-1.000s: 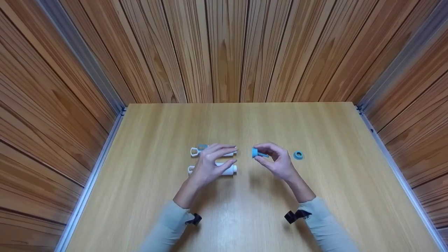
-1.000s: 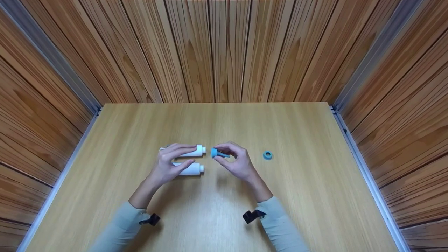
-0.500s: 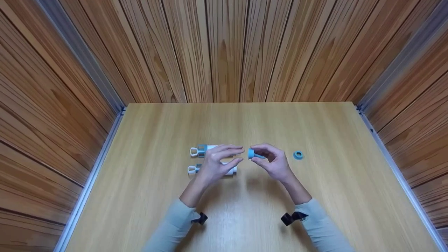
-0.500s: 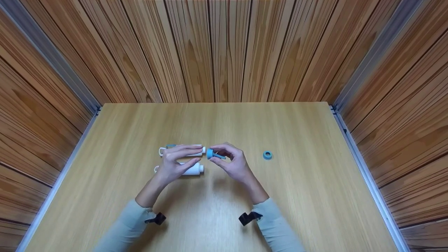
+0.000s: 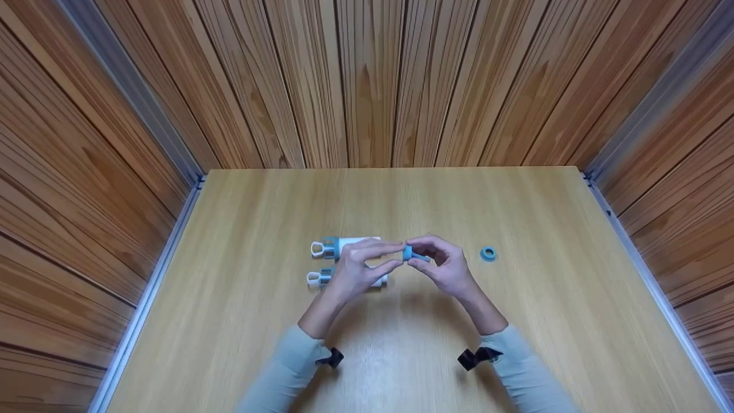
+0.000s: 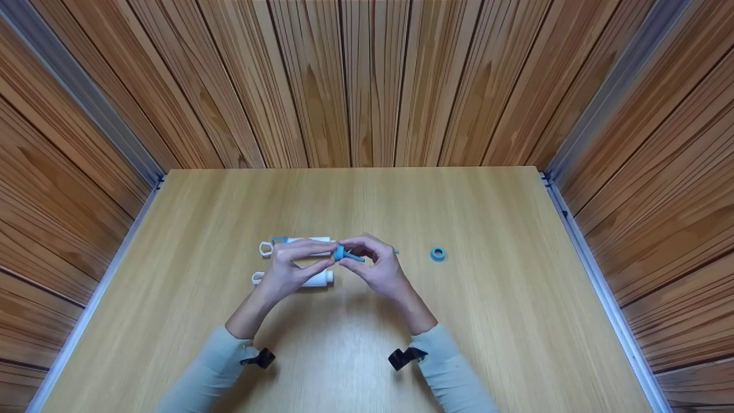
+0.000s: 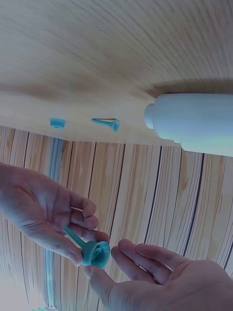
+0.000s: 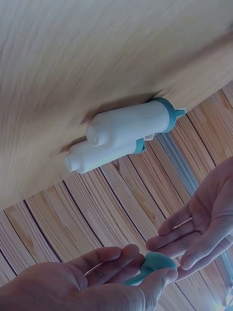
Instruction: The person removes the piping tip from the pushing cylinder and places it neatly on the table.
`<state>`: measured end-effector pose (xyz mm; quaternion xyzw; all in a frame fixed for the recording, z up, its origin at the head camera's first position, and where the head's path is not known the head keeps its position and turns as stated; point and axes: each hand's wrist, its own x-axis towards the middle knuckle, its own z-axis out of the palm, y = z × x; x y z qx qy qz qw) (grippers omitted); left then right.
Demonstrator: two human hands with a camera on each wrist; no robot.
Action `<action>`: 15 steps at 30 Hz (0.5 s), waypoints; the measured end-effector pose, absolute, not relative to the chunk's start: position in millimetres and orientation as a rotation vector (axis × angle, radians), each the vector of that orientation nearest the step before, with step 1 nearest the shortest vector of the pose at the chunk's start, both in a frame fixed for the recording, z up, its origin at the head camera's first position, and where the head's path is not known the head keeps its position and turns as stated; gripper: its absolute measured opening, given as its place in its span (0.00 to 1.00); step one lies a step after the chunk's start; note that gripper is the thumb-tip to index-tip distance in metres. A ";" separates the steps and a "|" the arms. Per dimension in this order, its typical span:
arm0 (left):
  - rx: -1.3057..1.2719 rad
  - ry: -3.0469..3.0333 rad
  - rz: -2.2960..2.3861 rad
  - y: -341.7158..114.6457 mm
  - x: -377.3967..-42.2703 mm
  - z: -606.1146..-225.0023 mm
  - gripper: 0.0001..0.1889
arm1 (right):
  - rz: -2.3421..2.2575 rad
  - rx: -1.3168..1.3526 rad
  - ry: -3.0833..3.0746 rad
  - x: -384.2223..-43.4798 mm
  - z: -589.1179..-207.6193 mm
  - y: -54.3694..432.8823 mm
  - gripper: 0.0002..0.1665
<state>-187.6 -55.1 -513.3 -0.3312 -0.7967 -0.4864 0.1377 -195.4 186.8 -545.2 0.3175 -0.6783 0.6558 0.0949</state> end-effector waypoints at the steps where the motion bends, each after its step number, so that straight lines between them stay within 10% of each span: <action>1: -0.961 -2.304 -1.400 -54.9 -187.8 -513.7 0.17 | 1.943 0.947 -2.007 -195.5 -545.1 186.6 0.21; 15: -0.971 -2.301 -1.394 -53.4 -188.7 -514.6 0.17 | 1.941 0.941 -2.011 -193.3 -542.6 185.7 0.21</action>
